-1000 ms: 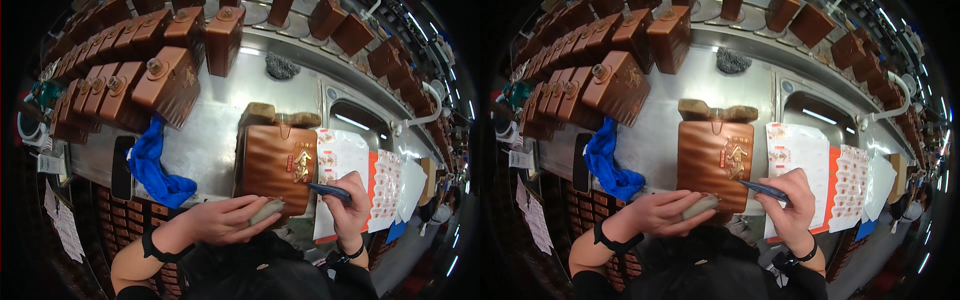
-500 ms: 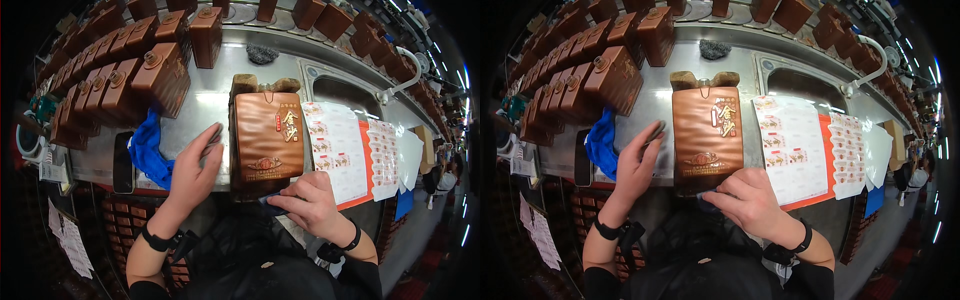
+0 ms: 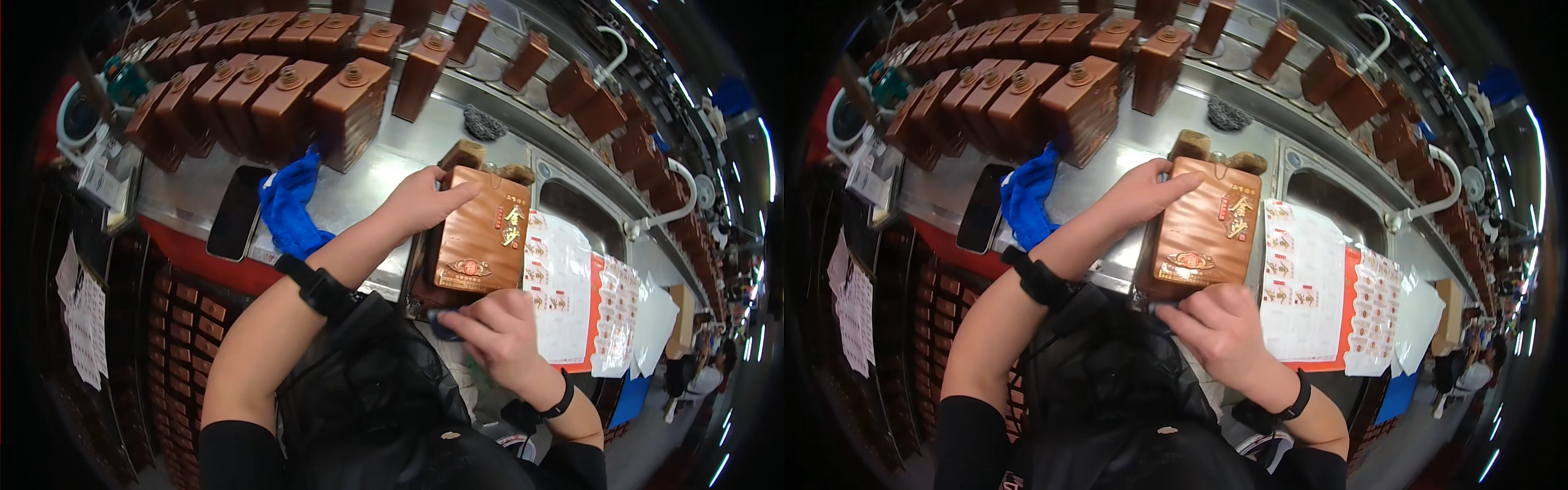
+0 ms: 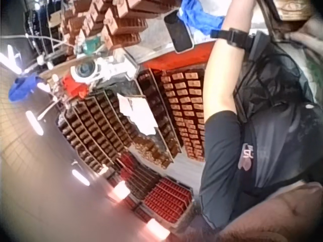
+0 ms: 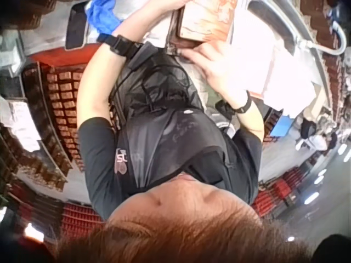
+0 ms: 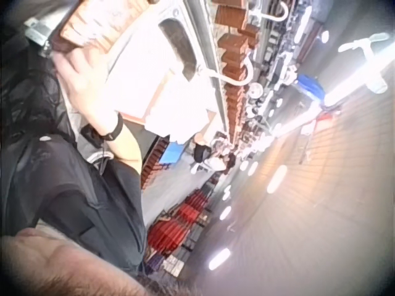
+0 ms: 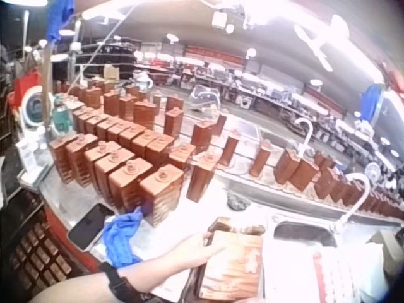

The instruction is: Applying adhesive labels and gold-colored emblem stickers to metallic liquid containers on a factory assembly line.

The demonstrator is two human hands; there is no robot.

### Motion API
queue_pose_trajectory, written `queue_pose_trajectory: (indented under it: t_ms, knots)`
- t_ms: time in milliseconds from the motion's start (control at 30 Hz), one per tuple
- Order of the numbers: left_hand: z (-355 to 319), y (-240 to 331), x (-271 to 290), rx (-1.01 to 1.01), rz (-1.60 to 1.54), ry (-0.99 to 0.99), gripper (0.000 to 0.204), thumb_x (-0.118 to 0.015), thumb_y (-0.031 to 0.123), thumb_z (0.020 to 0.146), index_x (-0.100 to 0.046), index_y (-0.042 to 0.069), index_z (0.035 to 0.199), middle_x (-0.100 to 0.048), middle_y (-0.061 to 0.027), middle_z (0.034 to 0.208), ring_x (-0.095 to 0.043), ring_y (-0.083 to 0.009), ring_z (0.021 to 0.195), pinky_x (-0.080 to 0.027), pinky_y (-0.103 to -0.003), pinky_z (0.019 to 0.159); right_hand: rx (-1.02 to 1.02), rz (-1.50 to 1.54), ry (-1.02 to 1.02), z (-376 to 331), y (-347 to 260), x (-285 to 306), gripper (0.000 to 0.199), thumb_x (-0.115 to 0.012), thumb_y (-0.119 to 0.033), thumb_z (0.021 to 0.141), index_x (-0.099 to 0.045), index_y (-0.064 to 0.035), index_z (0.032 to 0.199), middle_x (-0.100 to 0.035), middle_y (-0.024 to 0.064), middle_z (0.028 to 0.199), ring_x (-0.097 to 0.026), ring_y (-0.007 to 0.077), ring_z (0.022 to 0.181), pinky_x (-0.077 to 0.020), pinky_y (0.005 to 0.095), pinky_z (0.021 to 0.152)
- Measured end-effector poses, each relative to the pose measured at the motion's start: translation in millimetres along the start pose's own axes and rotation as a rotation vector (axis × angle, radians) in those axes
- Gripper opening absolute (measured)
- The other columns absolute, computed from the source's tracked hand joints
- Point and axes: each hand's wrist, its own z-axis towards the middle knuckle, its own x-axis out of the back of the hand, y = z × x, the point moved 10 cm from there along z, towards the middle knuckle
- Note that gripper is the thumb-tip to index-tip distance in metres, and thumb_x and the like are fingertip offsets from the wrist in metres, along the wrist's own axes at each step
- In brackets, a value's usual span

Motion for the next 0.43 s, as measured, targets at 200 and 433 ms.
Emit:
queue_pose_trajectory:
  t_ms: [200, 433]
  knots:
    - [-4, 5, -4, 0.024, -0.05, -0.066, 0.068, -0.077, 0.055, 0.084, -0.069, -0.007, 0.112, -0.072, -0.0137, 0.103, -0.068, -0.0183, 0.094, -0.053, -0.032, 0.084, -0.099, -0.038, 0.105, 7, 15, 14, 0.038, -0.078, -0.008, 0.067, -0.075, -0.0153, 0.104, -0.059, 0.0008, 0.086, -0.053, 0.024, 0.083, -0.0404, 0.039, 0.074]
    - [-4, 4, -5, 0.015, -0.074, -0.1, 0.082, -0.078, 0.054, 0.085, -0.06, -0.015, 0.125, -0.072, -0.0196, 0.11, -0.07, -0.0222, 0.098, -0.055, -0.031, 0.087, -0.103, 0.009, 0.027, 3, 9, 15, 0.044, -0.077, -0.008, 0.067, -0.075, -0.016, 0.11, -0.059, 0.0049, 0.088, -0.055, 0.0254, 0.087, -0.0413, 0.0403, 0.076]
